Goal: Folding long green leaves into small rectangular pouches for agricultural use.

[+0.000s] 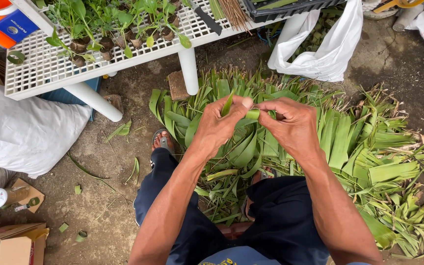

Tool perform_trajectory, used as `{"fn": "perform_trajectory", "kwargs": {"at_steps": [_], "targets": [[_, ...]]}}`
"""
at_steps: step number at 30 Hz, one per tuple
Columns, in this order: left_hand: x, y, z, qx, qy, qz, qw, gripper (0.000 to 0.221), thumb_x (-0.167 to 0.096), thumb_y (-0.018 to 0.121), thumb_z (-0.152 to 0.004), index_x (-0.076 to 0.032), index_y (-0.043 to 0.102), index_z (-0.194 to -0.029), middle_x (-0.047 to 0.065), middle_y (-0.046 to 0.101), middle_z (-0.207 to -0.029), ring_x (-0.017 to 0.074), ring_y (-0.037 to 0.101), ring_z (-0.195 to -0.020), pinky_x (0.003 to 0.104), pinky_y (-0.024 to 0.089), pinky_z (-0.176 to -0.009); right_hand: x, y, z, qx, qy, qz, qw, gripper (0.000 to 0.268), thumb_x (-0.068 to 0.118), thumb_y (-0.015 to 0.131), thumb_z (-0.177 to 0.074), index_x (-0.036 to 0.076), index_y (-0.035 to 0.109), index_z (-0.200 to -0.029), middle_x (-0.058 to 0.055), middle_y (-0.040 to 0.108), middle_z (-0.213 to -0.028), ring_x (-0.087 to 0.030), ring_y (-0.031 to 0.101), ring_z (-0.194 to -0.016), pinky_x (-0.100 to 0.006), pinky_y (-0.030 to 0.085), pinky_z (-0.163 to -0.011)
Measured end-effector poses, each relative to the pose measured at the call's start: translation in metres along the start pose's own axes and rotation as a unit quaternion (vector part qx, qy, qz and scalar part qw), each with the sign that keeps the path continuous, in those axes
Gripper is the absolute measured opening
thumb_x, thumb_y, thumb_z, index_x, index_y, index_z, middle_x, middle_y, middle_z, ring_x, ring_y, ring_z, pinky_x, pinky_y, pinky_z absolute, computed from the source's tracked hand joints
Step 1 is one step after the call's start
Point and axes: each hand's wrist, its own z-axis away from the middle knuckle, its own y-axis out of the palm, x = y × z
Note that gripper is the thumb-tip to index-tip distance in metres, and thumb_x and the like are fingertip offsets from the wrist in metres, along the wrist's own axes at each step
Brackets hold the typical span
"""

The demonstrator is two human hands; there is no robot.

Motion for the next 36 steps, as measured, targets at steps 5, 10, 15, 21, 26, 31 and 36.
{"fn": "perform_trajectory", "kwargs": {"at_steps": [5,10,15,21,26,31,36], "targets": [[0.012,-0.002,0.000,0.021,-0.022,0.009,0.999,0.021,-0.014,0.077,-0.093,-0.004,0.070,-0.110,0.021,0.066,-0.116,0.0353,0.057,-0.121,0.057,0.045,-0.105,0.007,-0.001,-0.001,-0.004,-0.025,0.023,0.999,0.011,-0.003,0.082,-0.091,0.004,0.081,-0.101,-0.014,0.075,-0.080,-0.007,0.042,-0.049,-0.022,0.040,-0.047],[0.016,-0.003,0.001,0.013,-0.028,-0.047,0.998,0.025,-0.007,0.080,-0.088,-0.002,0.067,-0.109,0.015,0.060,-0.110,0.0279,0.058,-0.106,0.047,0.047,-0.095,-0.001,0.001,-0.001,-0.023,-0.033,0.033,0.999,0.012,-0.005,0.082,-0.089,0.004,0.080,-0.097,-0.011,0.074,-0.079,-0.008,0.044,-0.051,-0.024,0.040,-0.049],[0.032,-0.004,-0.006,-0.004,0.017,-0.001,1.000,0.010,-0.007,0.083,-0.088,-0.009,0.080,-0.097,0.008,0.070,-0.090,0.0058,0.050,-0.074,0.019,0.044,-0.065,0.003,0.005,-0.002,-0.031,-0.023,0.026,0.999,0.013,-0.005,0.080,-0.088,0.007,0.080,-0.095,-0.006,0.073,-0.079,-0.008,0.045,-0.051,-0.025,0.041,-0.049],[0.036,-0.007,-0.004,-0.053,-0.042,0.139,0.988,0.021,-0.007,0.084,-0.087,-0.002,0.078,-0.106,0.013,0.077,-0.090,-0.0009,0.047,-0.036,0.014,0.042,-0.037,0.010,0.004,-0.003,-0.010,0.019,-0.037,0.999,0.025,-0.002,0.066,-0.101,0.005,0.075,-0.123,-0.015,0.066,-0.097,-0.008,0.047,-0.064,-0.024,0.045,-0.052],[0.013,-0.007,-0.004,-0.082,-0.006,0.147,0.986,0.021,-0.003,0.079,-0.090,0.001,0.076,-0.110,0.019,0.079,-0.098,0.0001,0.048,-0.031,0.015,0.040,-0.032,0.014,0.007,0.002,0.012,0.032,-0.111,0.993,0.043,-0.009,0.045,-0.104,0.000,0.062,-0.142,-0.011,0.049,-0.104,-0.009,0.052,-0.076,-0.026,0.056,-0.061],[0.031,-0.005,-0.005,-0.116,0.041,0.113,0.986,0.024,0.000,0.080,-0.087,-0.002,0.075,-0.111,0.018,0.078,-0.084,0.0046,0.053,-0.032,0.014,0.044,-0.035,0.015,0.017,0.005,-0.037,0.016,-0.177,0.983,0.026,-0.011,0.064,-0.099,-0.004,0.072,-0.123,-0.014,0.059,-0.097,-0.012,0.066,-0.070,-0.028,0.063,-0.056],[0.019,-0.001,-0.003,-0.171,0.087,0.002,0.981,0.024,-0.002,0.088,-0.080,-0.011,0.082,-0.102,0.013,0.080,-0.090,0.0143,0.074,-0.083,0.023,0.062,-0.068,0.014,0.021,0.007,-0.056,0.057,-0.203,0.976,0.022,-0.009,0.076,-0.091,-0.009,0.072,-0.113,-0.018,0.069,-0.086,-0.012,0.068,-0.066,-0.027,0.065,-0.058]]}}
